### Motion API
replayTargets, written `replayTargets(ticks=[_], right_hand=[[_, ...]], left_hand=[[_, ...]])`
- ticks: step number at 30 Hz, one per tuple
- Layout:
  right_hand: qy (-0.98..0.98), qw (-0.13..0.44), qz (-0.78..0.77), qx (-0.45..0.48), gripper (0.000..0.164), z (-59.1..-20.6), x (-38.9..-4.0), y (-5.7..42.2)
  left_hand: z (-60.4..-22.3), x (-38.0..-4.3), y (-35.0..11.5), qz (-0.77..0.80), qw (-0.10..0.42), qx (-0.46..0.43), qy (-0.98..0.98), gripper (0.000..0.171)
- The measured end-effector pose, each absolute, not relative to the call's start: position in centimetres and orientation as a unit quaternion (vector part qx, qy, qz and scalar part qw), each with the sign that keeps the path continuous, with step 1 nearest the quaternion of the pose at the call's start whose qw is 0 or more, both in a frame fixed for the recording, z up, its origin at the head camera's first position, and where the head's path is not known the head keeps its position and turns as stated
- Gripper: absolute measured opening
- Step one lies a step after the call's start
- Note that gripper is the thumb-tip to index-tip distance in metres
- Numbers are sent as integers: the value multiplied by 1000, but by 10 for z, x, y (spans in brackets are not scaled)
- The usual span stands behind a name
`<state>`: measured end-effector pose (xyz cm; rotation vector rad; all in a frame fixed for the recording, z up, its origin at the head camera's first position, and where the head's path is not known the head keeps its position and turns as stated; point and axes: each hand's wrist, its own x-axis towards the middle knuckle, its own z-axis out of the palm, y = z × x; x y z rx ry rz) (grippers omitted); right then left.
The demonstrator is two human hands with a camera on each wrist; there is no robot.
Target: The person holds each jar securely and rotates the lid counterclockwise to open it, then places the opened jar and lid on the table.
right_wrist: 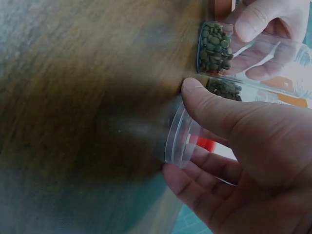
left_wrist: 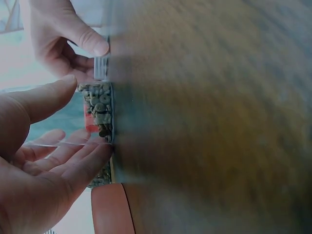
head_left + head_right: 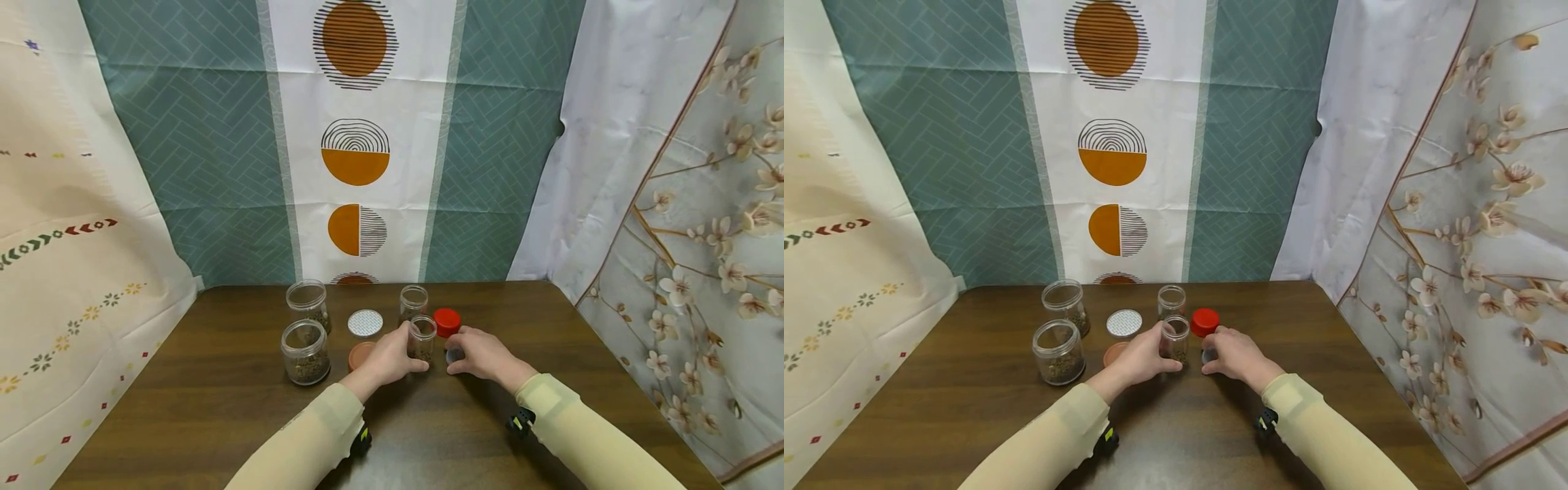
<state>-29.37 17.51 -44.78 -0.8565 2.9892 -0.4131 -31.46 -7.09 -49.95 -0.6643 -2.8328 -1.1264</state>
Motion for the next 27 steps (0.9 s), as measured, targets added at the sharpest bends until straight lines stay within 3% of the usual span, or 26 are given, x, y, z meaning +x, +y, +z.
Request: replayTargets(ticks=[4, 15, 27], right_hand=[[953, 3, -133, -272, 43, -450, -294, 175], [953, 1, -128, -274, 44, -451, -294, 176], [954, 3, -121, -276, 45, -450, -292, 176]], left_hand=[[-512, -325, -72, -361, 15, -216, -907, 62], [-470, -294, -71, -365, 14, -229, -902, 57], [-482, -301, -71, -379, 12, -225, -898, 56]])
